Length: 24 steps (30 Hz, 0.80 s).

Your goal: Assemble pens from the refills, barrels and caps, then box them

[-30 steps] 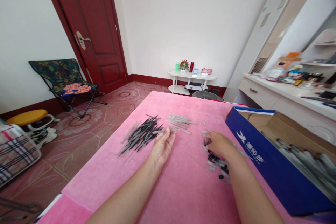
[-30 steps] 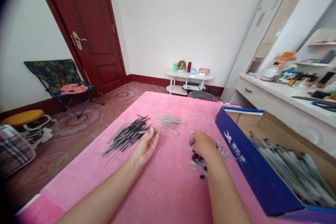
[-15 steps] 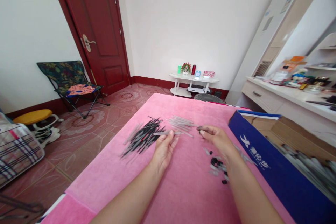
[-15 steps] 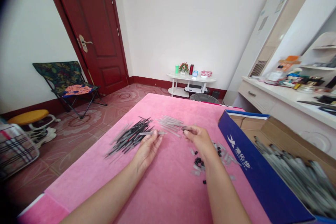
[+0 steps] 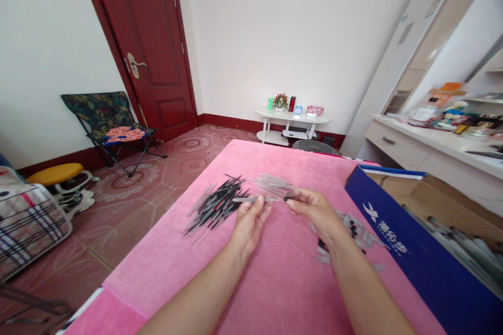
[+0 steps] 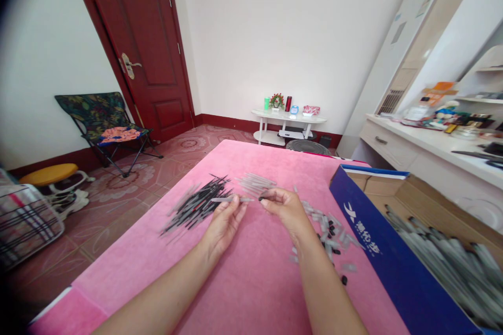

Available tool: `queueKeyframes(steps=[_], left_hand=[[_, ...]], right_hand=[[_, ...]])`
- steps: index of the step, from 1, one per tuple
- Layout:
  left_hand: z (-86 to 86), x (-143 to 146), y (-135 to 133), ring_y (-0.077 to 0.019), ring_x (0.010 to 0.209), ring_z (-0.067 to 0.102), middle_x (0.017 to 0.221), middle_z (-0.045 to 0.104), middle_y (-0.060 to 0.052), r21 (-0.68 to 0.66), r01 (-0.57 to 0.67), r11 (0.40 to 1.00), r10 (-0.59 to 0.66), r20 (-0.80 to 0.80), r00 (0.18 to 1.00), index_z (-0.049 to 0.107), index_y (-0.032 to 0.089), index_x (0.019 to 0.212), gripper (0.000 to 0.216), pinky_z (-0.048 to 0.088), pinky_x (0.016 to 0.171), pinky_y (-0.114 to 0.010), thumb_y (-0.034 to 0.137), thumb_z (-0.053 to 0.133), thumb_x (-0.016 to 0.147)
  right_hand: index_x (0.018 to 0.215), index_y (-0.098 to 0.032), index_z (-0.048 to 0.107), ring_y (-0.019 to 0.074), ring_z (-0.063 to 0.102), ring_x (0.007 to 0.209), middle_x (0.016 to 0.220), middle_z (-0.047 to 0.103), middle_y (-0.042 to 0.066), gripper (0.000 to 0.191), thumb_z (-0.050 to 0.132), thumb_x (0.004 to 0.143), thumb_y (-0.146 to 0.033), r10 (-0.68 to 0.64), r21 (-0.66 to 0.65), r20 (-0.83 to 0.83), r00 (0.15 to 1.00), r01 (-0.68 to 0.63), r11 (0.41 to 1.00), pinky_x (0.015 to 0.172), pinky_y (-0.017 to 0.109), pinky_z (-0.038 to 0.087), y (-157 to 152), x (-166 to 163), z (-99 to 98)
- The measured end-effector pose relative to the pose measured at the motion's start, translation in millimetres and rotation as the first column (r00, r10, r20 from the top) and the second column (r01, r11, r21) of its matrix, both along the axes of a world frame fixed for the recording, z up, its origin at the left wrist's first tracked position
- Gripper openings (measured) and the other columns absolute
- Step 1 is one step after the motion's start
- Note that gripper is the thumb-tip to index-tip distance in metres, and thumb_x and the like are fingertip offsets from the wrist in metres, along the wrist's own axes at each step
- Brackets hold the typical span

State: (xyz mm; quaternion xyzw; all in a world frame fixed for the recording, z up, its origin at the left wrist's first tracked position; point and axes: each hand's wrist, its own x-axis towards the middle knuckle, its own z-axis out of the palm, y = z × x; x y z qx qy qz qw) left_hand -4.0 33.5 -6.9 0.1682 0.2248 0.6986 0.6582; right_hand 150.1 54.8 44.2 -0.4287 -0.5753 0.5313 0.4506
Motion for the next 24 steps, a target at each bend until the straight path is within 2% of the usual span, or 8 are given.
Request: queueKeyframes(steps=[6, 24], left_hand=[[1.1, 0, -1, -0.0102, 0.071, 0.062, 0.073, 0.066, -0.001, -0.009, 0.004, 1.000, -0.005, -0.010, 1.000, 0.063, 0.012, 0.072, 0.013, 0.049, 0.072, -0.021, 0.017, 0.070, 0.062], [3.0, 2, -3, -0.0096, 0.069, 0.061, 0.073, 0.064, -0.001, 0.012, -0.027, 1.000, 0.028, -0.091, 0.995, 0.061, 0.012, 0.073, 0.017, 0.049, 0.070, -0.022, 0.018, 0.072, 0.060]], right_hand=[[0.077, -0.014, 0.064, 0.0134, 0.056, 0.062, 0.072, 0.065, 0.005, 0.031, 0.068, 0.056, -0.036, -0.010, 0.093, 0.089, 0.996, 0.002, 0.996, 0.055, 0.024, 0.043, -3, -9, 1.2], [0.071, -0.014, 0.062, 0.0138, 0.057, 0.065, 0.069, 0.063, 0.003, 0.019, 0.065, 0.056, -0.026, -0.012, 0.124, 0.110, 0.994, -0.002, 0.992, 0.064, 0.026, 0.044, -2, -17, -1.7]])
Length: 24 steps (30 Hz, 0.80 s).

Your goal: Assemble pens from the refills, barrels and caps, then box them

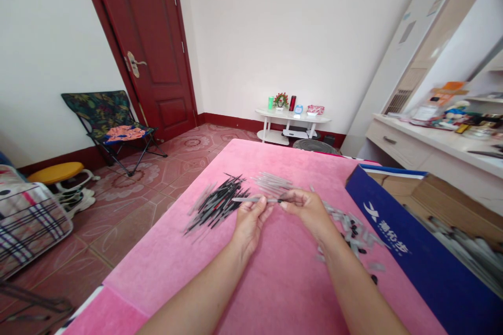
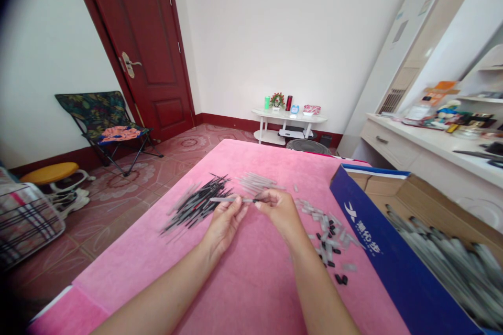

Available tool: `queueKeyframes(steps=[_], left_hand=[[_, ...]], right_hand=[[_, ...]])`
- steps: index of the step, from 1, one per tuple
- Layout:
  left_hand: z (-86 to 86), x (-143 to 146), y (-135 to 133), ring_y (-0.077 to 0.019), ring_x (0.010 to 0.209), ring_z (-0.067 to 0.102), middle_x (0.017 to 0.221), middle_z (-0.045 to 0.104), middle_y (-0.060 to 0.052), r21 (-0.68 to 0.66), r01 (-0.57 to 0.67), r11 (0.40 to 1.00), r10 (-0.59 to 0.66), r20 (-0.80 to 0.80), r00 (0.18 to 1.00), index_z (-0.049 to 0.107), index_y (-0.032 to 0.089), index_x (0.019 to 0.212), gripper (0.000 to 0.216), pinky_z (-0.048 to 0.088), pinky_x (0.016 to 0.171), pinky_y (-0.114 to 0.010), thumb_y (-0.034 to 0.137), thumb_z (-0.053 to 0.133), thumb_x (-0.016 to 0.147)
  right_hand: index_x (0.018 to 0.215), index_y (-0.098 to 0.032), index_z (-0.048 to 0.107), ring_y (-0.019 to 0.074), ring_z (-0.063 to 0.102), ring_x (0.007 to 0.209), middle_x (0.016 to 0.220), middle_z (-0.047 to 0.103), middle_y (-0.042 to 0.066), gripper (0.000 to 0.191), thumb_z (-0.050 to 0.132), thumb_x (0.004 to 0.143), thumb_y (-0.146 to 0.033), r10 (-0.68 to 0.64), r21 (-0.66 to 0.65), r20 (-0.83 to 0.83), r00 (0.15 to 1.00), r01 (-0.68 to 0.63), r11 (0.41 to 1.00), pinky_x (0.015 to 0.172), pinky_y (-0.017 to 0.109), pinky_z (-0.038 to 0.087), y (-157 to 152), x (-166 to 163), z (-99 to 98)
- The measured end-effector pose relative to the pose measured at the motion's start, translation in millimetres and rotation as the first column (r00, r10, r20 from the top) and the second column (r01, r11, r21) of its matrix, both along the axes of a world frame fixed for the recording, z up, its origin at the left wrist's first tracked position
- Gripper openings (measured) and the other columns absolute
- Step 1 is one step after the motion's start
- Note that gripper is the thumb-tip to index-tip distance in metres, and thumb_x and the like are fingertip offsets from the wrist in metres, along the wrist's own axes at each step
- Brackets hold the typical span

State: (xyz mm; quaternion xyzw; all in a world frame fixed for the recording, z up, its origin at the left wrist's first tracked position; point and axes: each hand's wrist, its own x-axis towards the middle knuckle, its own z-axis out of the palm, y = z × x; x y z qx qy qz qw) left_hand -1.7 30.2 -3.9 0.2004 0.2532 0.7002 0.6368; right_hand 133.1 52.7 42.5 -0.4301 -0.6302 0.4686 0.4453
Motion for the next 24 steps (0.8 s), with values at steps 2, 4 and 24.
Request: queueKeyframes(steps=[2, 4, 24], left_hand=[[0.7, 0, 0, -0.0097, 0.069, 0.061, 0.073, 0.064, -0.001, 0.001, -0.008, 1.000, 0.008, -0.006, 1.000, 0.061, 0.013, 0.073, 0.018, 0.049, 0.069, -0.022, 0.018, 0.072, 0.059], [1.8, 1, -1, -0.0101, 0.069, 0.061, 0.074, 0.064, -0.001, 0.000, -0.017, 1.000, 0.017, -0.021, 1.000, 0.061, 0.013, 0.074, 0.020, 0.049, 0.068, -0.022, 0.019, 0.073, 0.058], [2.3, -1, -1, -0.0125, 0.069, 0.062, 0.075, 0.066, -0.003, 0.004, -0.018, 1.000, 0.018, -0.071, 0.997, 0.062, 0.013, 0.076, 0.024, 0.049, 0.064, -0.022, 0.022, 0.073, 0.057]], right_hand=[[0.070, -0.014, 0.062, 0.0131, 0.056, 0.064, 0.068, 0.063, 0.002, 0.017, 0.064, 0.057, -0.024, -0.001, -0.003, 0.006, 1.000, 0.001, 1.000, 0.062, 0.025, 0.044, 0, -1, -0.2], [0.070, -0.013, 0.062, 0.0121, 0.055, 0.061, 0.066, 0.062, 0.002, 0.015, 0.063, 0.059, -0.024, 0.001, 0.008, 0.027, 1.000, -0.001, 1.000, 0.060, 0.024, 0.042, 0, 0, -1.6], [0.061, -0.016, 0.052, 0.0108, 0.050, 0.048, 0.053, 0.054, -0.001, 0.037, 0.035, 0.083, -0.041, -0.037, 0.170, 0.351, 0.936, -0.024, 0.985, 0.049, 0.022, 0.037, 1, -1, -13.4]])
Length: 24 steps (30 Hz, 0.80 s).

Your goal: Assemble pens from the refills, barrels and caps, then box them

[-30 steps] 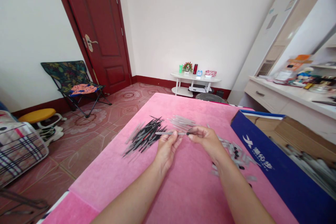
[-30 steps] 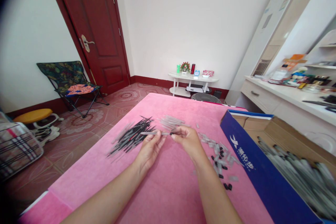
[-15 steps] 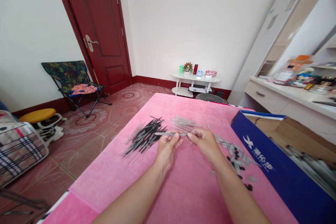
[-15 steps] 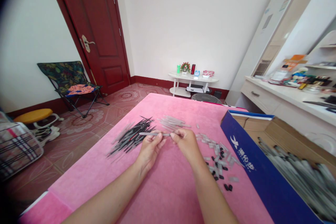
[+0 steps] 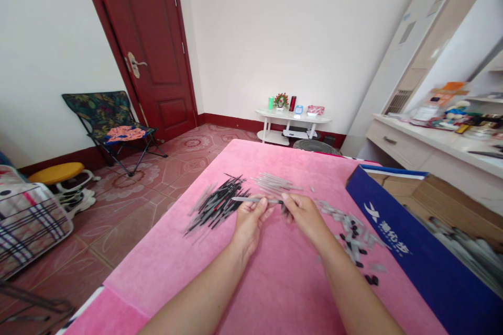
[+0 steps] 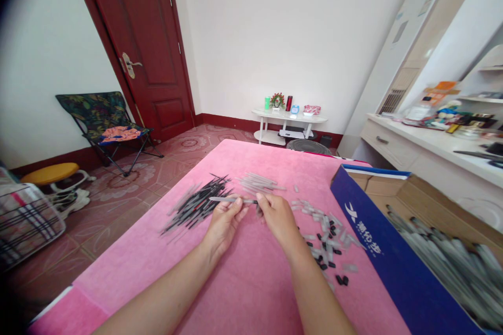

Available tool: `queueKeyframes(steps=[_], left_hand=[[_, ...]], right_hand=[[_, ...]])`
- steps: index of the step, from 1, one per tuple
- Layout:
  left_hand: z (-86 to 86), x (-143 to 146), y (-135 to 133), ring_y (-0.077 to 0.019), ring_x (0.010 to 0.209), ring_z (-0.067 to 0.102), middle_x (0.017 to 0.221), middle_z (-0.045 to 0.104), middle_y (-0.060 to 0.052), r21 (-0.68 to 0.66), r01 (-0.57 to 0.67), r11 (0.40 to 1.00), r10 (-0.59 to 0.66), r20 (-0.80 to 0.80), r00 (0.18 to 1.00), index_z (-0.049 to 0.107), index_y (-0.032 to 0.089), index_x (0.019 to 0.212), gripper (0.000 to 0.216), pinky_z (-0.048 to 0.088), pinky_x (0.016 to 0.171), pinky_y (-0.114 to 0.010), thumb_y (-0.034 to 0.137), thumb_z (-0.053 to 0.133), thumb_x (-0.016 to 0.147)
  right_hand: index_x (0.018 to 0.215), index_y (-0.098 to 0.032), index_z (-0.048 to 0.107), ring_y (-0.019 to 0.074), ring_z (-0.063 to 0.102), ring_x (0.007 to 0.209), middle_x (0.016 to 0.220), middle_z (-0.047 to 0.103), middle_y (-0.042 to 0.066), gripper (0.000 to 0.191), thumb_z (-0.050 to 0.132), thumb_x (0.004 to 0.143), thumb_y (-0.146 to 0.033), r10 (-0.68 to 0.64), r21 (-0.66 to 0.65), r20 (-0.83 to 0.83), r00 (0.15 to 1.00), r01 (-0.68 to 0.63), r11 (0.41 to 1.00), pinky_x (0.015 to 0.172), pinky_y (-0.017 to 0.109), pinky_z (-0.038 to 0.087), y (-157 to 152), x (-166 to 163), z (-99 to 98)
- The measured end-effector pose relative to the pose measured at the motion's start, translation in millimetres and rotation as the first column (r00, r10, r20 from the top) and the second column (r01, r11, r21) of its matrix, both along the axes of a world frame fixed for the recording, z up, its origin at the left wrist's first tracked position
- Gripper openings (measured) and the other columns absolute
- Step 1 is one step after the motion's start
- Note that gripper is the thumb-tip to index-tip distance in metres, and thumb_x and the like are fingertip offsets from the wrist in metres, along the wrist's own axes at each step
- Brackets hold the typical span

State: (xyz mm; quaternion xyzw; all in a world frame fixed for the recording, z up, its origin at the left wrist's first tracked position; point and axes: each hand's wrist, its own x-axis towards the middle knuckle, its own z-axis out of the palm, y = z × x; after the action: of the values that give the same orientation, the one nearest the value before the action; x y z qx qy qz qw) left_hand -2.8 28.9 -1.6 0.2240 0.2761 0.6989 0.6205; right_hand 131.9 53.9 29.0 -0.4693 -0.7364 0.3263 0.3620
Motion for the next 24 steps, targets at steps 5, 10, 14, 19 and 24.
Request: queueKeyframes(steps=[5, 10, 14, 19, 24], left_hand=[[-1.5, -0.3, 0.6, -0.0118, 0.069, 0.062, 0.074, 0.066, -0.003, 0.019, 0.009, 1.000, -0.009, 0.017, 1.000, 0.062, 0.013, 0.075, 0.020, 0.049, 0.063, -0.020, 0.020, 0.072, 0.059], [-2.4, -0.9, 1.0, -0.0105, 0.069, 0.062, 0.074, 0.066, -0.002, 0.021, 0.010, 1.000, -0.011, 0.027, 1.000, 0.062, 0.014, 0.076, 0.017, 0.049, 0.063, -0.019, 0.017, 0.070, 0.062], [-3.1, -1.5, 1.4, -0.0104, 0.070, 0.062, 0.074, 0.066, -0.002, 0.032, 0.018, 0.999, -0.019, 0.035, 0.999, 0.062, 0.013, 0.076, 0.015, 0.049, 0.064, -0.019, 0.016, 0.069, 0.063], [-4.0, -1.7, 1.2, -0.0108, 0.069, 0.062, 0.075, 0.066, -0.002, 0.029, 0.022, 0.999, -0.023, 0.042, 0.999, 0.062, 0.013, 0.076, 0.017, 0.049, 0.064, -0.020, 0.017, 0.071, 0.061], [-4.6, -1.3, 0.9, -0.0108, 0.069, 0.062, 0.074, 0.066, -0.002, 0.033, 0.044, 0.999, -0.044, 0.015, 0.999, 0.062, 0.013, 0.076, 0.016, 0.049, 0.064, -0.020, 0.018, 0.069, 0.063]], right_hand=[[0.065, -0.017, 0.051, 0.0102, 0.051, 0.048, 0.057, 0.055, -0.002, 0.028, 0.044, 0.079, -0.040, 0.025, 0.009, -0.030, 0.999, -0.024, 1.000, 0.048, 0.021, 0.038, -0.8, -1.0, -0.2], [0.065, -0.017, 0.052, 0.0103, 0.050, 0.046, 0.054, 0.054, -0.002, 0.032, 0.040, 0.080, -0.042, 0.007, -0.041, -0.009, 1.000, -0.007, 0.999, 0.046, 0.021, 0.037, 0.0, -1.5, -2.4], [0.064, -0.017, 0.050, 0.0100, 0.051, 0.047, 0.055, 0.053, -0.002, 0.028, 0.043, 0.079, -0.039, 0.050, -0.020, -0.031, 0.998, -0.050, 0.999, 0.047, 0.020, 0.037, -1.5, -2.4, -1.7], [0.067, -0.017, 0.052, 0.0100, 0.051, 0.049, 0.057, 0.055, -0.001, 0.029, 0.042, 0.080, -0.040, 0.014, 0.009, 0.007, 1.000, -0.014, 1.000, 0.048, 0.020, 0.036, -1.3, -2.3, -1.9], [0.058, -0.016, 0.051, 0.0105, 0.049, 0.049, 0.051, 0.053, -0.001, 0.038, 0.036, 0.083, -0.041, -0.012, 0.041, 0.058, 0.998, 0.009, 0.999, 0.049, 0.020, 0.034, -0.7, -0.5, -1.2]])
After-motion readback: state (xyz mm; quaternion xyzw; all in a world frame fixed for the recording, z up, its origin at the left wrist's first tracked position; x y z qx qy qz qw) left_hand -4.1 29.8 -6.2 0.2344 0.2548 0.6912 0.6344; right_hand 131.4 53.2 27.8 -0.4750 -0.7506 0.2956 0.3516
